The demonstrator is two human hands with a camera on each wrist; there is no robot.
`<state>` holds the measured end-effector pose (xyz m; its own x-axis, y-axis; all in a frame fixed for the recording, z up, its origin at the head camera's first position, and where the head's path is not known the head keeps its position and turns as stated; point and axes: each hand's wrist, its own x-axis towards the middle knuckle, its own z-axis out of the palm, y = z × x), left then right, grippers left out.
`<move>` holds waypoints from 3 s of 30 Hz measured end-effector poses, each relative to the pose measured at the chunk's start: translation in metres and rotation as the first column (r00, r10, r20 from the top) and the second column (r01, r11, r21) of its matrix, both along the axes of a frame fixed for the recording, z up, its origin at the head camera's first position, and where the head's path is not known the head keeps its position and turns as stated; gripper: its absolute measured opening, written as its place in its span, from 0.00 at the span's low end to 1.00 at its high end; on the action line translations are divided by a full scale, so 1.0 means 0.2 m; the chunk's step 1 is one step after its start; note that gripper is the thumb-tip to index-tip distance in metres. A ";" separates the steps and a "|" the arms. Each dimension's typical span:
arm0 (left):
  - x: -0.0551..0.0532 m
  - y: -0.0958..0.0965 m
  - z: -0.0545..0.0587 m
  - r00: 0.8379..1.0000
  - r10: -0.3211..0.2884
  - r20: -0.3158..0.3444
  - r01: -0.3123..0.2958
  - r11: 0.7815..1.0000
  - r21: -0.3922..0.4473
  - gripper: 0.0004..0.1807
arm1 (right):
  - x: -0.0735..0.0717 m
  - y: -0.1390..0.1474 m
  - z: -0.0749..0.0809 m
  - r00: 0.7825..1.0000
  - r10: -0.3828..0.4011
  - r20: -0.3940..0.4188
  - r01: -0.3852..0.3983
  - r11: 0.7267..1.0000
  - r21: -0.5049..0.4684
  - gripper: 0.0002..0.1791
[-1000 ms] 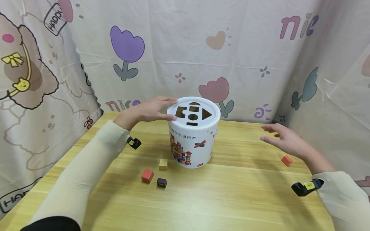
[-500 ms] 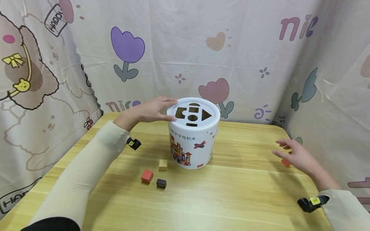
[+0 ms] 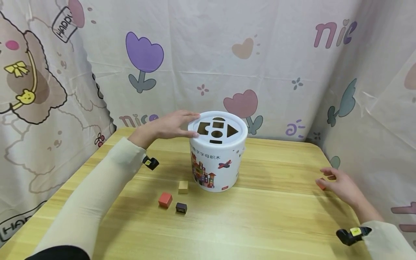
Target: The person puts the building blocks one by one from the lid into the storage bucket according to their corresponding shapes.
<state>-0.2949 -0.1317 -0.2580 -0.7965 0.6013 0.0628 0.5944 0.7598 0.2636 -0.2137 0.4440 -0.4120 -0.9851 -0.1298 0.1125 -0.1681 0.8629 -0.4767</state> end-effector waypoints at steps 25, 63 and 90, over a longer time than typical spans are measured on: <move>0.00 0.00 0.00 1.000 -0.004 0.005 0.004 1.000 0.003 0.52 | 0.00 -0.03 -0.01 1.000 -0.011 0.027 0.010 0.999 0.045 0.27; -0.02 0.00 -0.01 1.000 -0.001 0.005 0.001 1.000 0.012 0.52 | -0.06 -0.84 0.70 0.921 0.300 -0.249 -0.317 0.948 -0.027 0.12; 0.01 0.01 -0.01 0.999 0.012 -0.034 -0.011 0.999 0.031 0.54 | -0.12 -1.34 0.90 0.803 0.522 -0.287 -0.552 0.833 -0.028 0.11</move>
<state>-0.2920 -0.1302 -0.2594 -0.8005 0.5894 0.1088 0.5947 0.7584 0.2668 -0.2385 0.1764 -0.2329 -0.6940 -0.6022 0.3946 -0.7186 0.5449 -0.4322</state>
